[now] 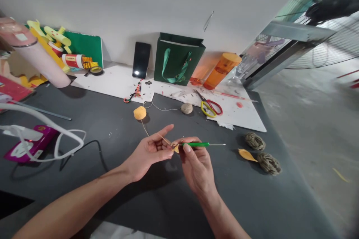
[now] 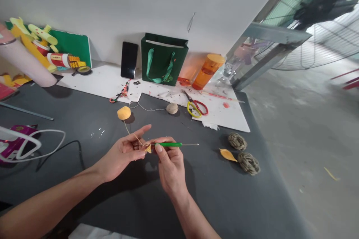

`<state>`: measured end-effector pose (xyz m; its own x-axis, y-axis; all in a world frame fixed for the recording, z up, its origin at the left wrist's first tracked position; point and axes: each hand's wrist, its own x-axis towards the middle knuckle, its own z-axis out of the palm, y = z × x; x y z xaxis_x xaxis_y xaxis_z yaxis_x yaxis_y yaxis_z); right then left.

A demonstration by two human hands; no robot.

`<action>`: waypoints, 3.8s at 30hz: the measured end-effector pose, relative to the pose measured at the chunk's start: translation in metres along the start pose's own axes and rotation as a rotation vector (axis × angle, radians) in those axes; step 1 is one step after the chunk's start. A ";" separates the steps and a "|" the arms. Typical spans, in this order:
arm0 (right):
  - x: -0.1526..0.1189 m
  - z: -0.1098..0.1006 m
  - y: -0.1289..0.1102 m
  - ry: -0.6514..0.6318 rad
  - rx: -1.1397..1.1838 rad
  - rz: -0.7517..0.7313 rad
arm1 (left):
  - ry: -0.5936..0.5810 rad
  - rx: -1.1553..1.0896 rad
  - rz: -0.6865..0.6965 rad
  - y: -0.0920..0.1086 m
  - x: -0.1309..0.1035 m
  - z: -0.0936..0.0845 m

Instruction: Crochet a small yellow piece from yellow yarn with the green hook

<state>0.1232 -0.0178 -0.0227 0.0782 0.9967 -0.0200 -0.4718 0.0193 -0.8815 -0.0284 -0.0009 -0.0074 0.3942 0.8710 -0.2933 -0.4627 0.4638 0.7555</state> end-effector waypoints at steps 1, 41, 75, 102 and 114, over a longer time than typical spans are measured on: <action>0.000 0.000 -0.001 -0.008 0.002 0.004 | -0.002 0.006 0.005 0.001 -0.001 0.000; -0.007 -0.015 -0.015 -0.222 -0.213 -0.178 | -0.081 0.123 0.170 0.005 -0.010 -0.001; -0.008 -0.011 -0.024 -0.261 -0.572 -0.487 | 0.125 0.582 0.363 0.009 -0.011 0.004; -0.013 -0.006 -0.023 -0.284 -0.755 -0.773 | 0.071 -0.079 -0.017 0.006 -0.009 0.006; -0.021 -0.009 -0.012 0.021 -0.605 -0.510 | 0.019 -0.140 -0.080 0.004 -0.008 0.004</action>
<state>0.1350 -0.0397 -0.0157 0.1759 0.8746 0.4518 0.1856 0.4213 -0.8877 -0.0300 -0.0066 0.0001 0.4198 0.8326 -0.3614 -0.5370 0.5489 0.6406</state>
